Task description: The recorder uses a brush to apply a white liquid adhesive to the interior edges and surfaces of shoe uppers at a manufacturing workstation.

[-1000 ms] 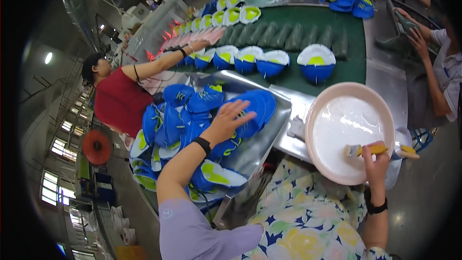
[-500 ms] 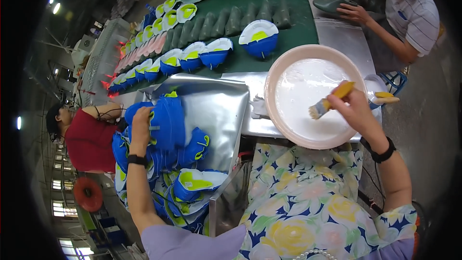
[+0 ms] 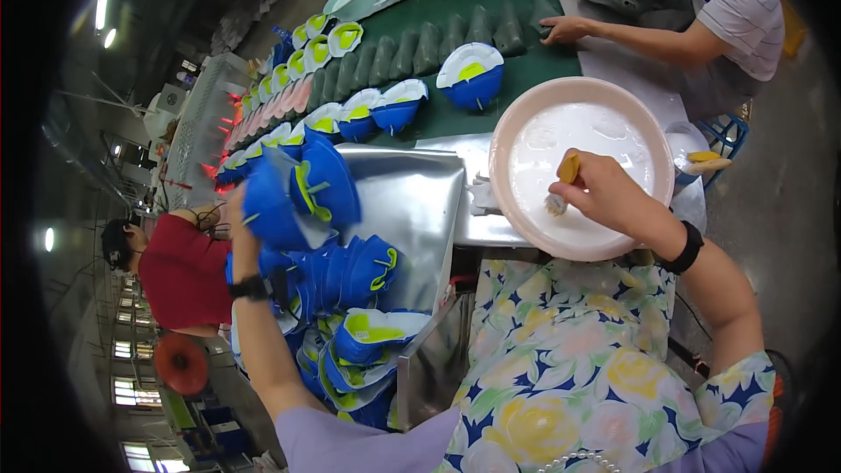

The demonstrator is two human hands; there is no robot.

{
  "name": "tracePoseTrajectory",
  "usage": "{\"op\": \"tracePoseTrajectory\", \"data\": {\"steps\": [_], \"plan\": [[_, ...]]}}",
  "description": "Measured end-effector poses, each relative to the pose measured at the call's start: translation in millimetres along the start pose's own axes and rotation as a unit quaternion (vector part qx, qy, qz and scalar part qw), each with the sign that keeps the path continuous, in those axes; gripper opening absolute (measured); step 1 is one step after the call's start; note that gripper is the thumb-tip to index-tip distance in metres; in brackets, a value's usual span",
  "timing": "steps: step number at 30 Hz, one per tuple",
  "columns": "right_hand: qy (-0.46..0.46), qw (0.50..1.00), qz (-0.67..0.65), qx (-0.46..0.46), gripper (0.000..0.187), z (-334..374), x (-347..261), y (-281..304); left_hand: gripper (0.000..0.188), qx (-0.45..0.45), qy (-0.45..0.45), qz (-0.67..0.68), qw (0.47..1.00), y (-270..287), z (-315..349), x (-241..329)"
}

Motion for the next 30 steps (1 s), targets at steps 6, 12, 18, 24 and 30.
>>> {"op": "tracePoseTrajectory", "data": {"steps": [6, 12, 18, 24, 30], "plan": [[-0.003, 1.0, 0.013, 0.028, 0.026, -2.6, 13.2, 14.4, 0.028, -0.102, 0.107, 0.328, 0.933, -52.1, -19.4, 33.7], [-0.043, 0.998, 0.023, 0.033, 0.027, 2.1, 16.5, 23.3, 0.035, -0.003, 0.013, 0.137, 0.99, -78.3, -25.6, 41.0], [-0.045, 0.998, -0.022, 0.031, 0.028, 1.6, 15.6, 9.5, 0.038, 0.018, -0.083, -0.007, 0.996, -43.8, -1.8, -26.3], [-0.042, 0.997, -0.018, 0.069, 0.022, 15.3, 17.3, 18.8, 0.035, 0.042, -0.037, 0.042, 0.998, -59.9, -17.2, 59.2], [-0.049, 0.996, 0.004, 0.071, 0.022, 2.1, 10.5, 27.2, 0.032, 0.117, -0.118, 0.081, 0.983, -42.5, -21.1, 37.5]]}}
Point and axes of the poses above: each hand's wrist, its own z-axis away from the middle knuckle, its own y-axis out of the back of the hand, x = y × z, the point moved 3 cm from there along -z, towards the middle knuckle, and after that the axes turned 6 degrees about y, right-handed, at the moved point
